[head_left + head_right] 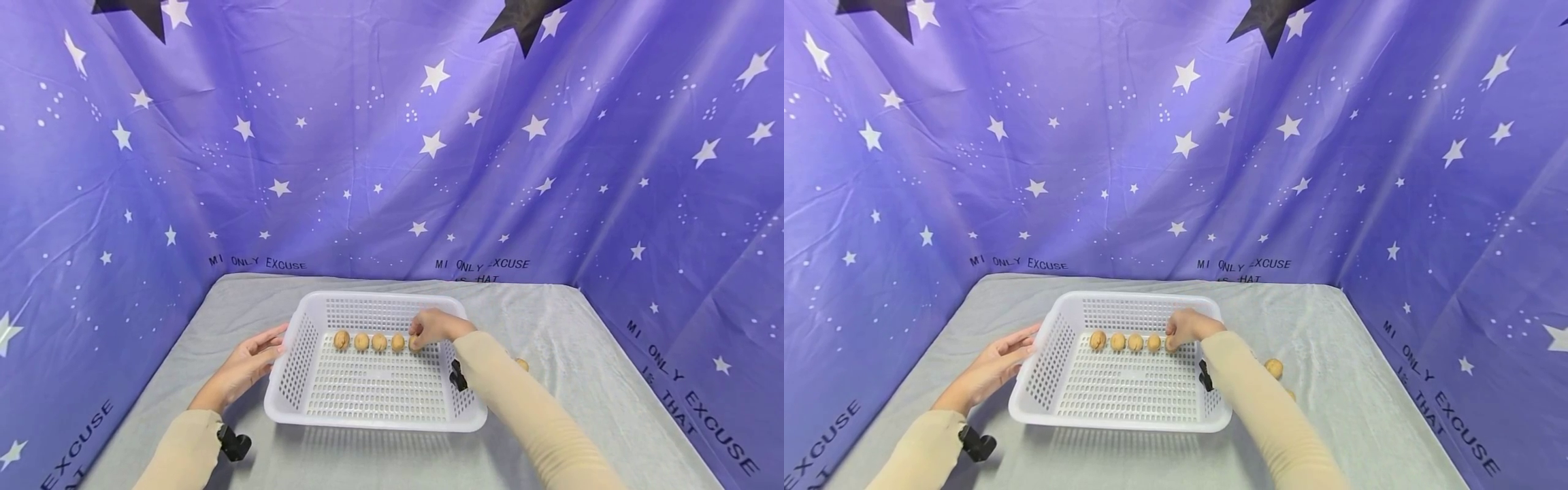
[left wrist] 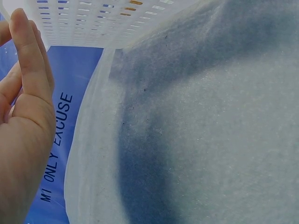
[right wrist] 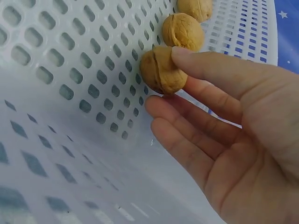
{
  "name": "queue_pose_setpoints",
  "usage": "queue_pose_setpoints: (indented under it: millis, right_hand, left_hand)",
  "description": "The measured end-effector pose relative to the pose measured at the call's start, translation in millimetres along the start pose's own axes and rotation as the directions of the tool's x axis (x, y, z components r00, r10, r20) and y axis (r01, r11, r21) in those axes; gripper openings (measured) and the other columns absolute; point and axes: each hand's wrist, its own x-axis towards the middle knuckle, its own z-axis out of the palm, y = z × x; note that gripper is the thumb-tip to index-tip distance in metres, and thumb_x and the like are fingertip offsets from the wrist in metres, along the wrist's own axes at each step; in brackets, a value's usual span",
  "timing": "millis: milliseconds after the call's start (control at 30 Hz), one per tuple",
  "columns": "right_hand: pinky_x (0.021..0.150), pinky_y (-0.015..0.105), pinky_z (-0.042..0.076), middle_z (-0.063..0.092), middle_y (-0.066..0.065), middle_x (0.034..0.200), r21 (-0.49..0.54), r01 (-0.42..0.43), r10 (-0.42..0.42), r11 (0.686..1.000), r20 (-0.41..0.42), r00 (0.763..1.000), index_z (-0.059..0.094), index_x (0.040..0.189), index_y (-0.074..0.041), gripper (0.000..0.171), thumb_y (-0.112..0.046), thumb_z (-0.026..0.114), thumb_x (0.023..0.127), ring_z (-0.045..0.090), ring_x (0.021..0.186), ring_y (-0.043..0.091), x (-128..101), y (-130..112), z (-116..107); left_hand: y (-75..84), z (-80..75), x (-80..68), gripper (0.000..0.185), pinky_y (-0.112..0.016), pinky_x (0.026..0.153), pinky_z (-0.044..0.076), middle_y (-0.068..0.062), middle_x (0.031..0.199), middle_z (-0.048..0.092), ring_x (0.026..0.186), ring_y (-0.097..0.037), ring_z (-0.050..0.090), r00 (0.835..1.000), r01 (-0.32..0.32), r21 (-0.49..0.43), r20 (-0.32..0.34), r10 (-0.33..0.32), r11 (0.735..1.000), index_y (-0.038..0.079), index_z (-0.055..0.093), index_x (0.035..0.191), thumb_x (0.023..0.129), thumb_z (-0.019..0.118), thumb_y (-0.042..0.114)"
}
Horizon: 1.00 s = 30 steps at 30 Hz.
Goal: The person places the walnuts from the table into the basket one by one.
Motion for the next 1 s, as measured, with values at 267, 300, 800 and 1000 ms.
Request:
queue_pose_setpoints:
  millis: [267,300,800,1000]
  right_hand:
    - [0.099,0.047,0.048,0.067,0.004,0.12,-0.008,-0.038,0.038,0.999,0.008,0.999,0.07,0.121,-0.011,0.043,-0.028,0.082,0.083,0.06,0.114,0.025,-6,-3,-12]
    - [0.098,0.047,0.048,0.067,0.003,0.121,-0.008,-0.04,0.04,0.999,0.006,0.999,0.07,0.121,-0.012,0.043,-0.028,0.082,0.083,0.06,0.114,0.025,-7,-4,-14]
    - [0.097,0.045,0.05,0.066,0.018,0.122,0.075,0.172,-0.171,0.982,-0.026,0.985,0.065,0.127,-0.001,0.04,-0.019,0.072,0.092,0.062,0.112,0.028,-36,4,-64]
    - [0.095,0.047,0.051,0.066,0.019,0.121,0.058,0.188,-0.183,0.98,-0.083,0.98,0.064,0.126,0.002,0.042,-0.02,0.072,0.092,0.063,0.111,0.032,-56,25,-74]
  left_hand:
    - [-2.8,-0.1,0.4,0.06,-0.034,0.09,0.054,-0.006,0.13,0.06,0.11,-0.015,0.063,1.0,0.004,-0.001,-0.001,-0.004,1.0,0.001,0.033,0.155,0.103,0.059,0.013]
    - [-3.0,-0.1,0.6,0.06,-0.034,0.09,0.054,-0.006,0.13,0.06,0.11,-0.015,0.063,1.0,0.004,-0.002,0.0,-0.004,1.0,0.001,0.033,0.155,0.103,0.059,0.013]
    - [-4.2,-1.8,0.6,0.059,-0.035,0.09,0.054,-0.008,0.132,0.059,0.112,-0.016,0.063,1.0,-0.003,0.014,0.0,0.003,1.0,0.003,0.033,0.156,0.103,0.058,0.014]
    - [-4.4,-1.6,2.4,0.059,-0.035,0.089,0.055,-0.005,0.128,0.061,0.11,-0.016,0.064,1.0,-0.012,0.005,0.003,0.012,1.0,0.001,0.033,0.155,0.103,0.058,0.013]
